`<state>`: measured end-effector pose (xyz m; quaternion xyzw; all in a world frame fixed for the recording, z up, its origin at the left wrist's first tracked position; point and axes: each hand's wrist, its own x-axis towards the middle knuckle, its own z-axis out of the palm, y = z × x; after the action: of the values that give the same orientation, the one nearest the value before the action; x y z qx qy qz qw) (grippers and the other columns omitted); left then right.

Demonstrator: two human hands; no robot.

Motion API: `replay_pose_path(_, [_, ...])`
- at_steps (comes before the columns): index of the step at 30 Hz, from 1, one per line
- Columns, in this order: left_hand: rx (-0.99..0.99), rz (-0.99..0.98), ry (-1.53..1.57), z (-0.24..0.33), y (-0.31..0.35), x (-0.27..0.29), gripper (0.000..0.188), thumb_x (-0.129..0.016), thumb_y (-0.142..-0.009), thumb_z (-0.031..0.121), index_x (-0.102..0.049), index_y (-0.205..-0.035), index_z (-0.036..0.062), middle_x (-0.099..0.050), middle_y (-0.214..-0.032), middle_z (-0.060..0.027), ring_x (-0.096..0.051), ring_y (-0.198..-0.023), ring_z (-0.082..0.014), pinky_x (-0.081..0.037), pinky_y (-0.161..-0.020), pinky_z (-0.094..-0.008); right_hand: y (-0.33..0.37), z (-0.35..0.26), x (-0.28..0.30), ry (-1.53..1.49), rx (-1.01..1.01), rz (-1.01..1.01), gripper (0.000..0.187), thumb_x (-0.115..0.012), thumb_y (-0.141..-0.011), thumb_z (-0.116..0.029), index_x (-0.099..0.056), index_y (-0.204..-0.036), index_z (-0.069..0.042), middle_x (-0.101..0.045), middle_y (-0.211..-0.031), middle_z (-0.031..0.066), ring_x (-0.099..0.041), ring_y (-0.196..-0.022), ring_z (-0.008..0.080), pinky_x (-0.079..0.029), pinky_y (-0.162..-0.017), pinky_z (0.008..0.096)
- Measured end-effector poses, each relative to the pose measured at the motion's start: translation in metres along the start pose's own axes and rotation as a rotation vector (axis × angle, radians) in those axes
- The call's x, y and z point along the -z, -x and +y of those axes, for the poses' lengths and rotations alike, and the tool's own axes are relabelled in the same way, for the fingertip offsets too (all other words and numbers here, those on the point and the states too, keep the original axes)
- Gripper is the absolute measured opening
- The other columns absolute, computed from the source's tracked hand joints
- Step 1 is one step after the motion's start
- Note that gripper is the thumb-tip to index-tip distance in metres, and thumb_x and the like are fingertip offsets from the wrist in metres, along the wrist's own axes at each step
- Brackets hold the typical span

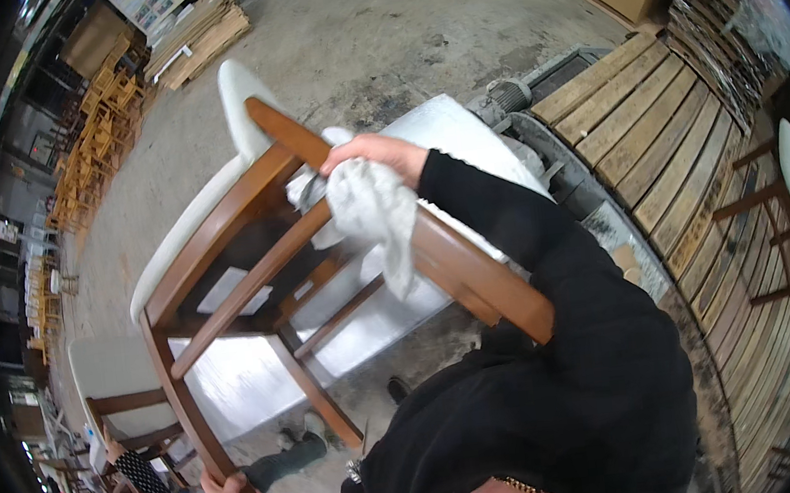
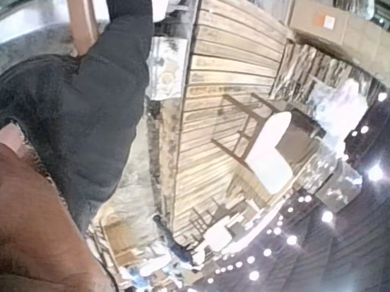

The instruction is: The person wipes the wooden frame of a chair with a white cloth, focusing on the armrests, backrest, and legs. The person moves the chair to a wooden pallet and continues wiping different sections of the chair frame.

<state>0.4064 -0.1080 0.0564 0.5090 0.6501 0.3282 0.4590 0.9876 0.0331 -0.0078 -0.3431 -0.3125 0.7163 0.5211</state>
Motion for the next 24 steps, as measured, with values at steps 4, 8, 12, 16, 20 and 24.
replay_pose_path(4, [0.031,-0.137,-0.046,0.059,-0.009,-0.133,0.058,-0.062,-0.074,0.009,-0.041,-0.126,-0.0040,-0.055,-0.083,-0.0095,-0.057,-0.055,-0.0211,-0.052,-0.046,-0.0345,0.063,-0.079,0.105,-0.045,-0.093,0.064,0.016,-0.069,-0.086,-0.022,-0.071,-0.088,-0.006,-0.071,-0.077,0.0034,-0.067,-0.062,0.0153,-0.057,-0.062,0.0295])
replay_pose_path(8, [-0.016,-0.203,-0.088,0.100,-0.022,-0.241,0.048,-0.062,-0.072,0.005,-0.050,-0.118,-0.0037,-0.055,-0.082,-0.0065,-0.058,-0.058,-0.0182,-0.054,-0.048,-0.0332,0.124,-0.138,0.191,-0.040,-0.074,0.130,0.013,-0.070,-0.087,-0.019,-0.070,-0.087,-0.006,-0.071,-0.077,0.0029,-0.068,-0.065,0.0116,-0.056,-0.063,0.0258])
replay_pose_path(12, [0.011,-0.187,-0.086,0.116,-0.028,-0.292,0.044,-0.063,-0.071,0.001,-0.053,-0.113,-0.0041,-0.055,-0.080,-0.0059,-0.058,-0.059,-0.0180,-0.054,-0.046,-0.0324,0.144,-0.156,0.236,-0.010,-0.091,0.205,0.011,-0.071,-0.087,-0.018,-0.068,-0.086,-0.007,-0.070,-0.073,0.0020,-0.066,-0.058,0.0112,-0.055,-0.053,0.0254])
replay_pose_path(16, [0.009,-0.263,-0.011,0.113,-0.028,-0.293,0.047,-0.063,-0.071,0.001,-0.054,-0.116,-0.0071,-0.061,-0.085,-0.0099,-0.062,-0.063,-0.0194,-0.055,-0.046,-0.0328,0.141,-0.157,0.241,0.001,-0.021,0.290,0.009,-0.071,-0.086,-0.017,-0.068,-0.086,-0.008,-0.070,-0.072,0.0018,-0.066,-0.057,0.0121,-0.056,-0.054,0.0263])
replay_pose_path(20, [-0.096,-0.234,-0.182,0.105,-0.037,-0.290,0.051,-0.069,-0.073,0.013,-0.055,-0.118,-0.0078,-0.066,-0.092,-0.0133,-0.064,-0.078,-0.0210,-0.053,-0.072,-0.0321,0.143,-0.165,0.226,0.151,-0.063,0.350,0.017,-0.074,-0.086,-0.024,-0.070,-0.089,-0.008,-0.071,-0.074,0.0018,-0.066,-0.058,0.0114,-0.055,-0.058,0.0254])
replay_pose_path(24, [-0.319,-0.053,-0.338,0.101,-0.031,-0.294,0.060,-0.074,-0.077,0.028,-0.055,-0.123,-0.0043,-0.068,-0.096,-0.0161,-0.066,-0.084,-0.0231,-0.052,-0.078,-0.0349,0.157,-0.166,0.195,1.161,0.099,0.630,0.032,-0.066,-0.091,-0.030,-0.068,-0.102,0.001,-0.072,-0.093,0.0127,-0.071,-0.078,0.0194,-0.057,-0.066,0.0316])
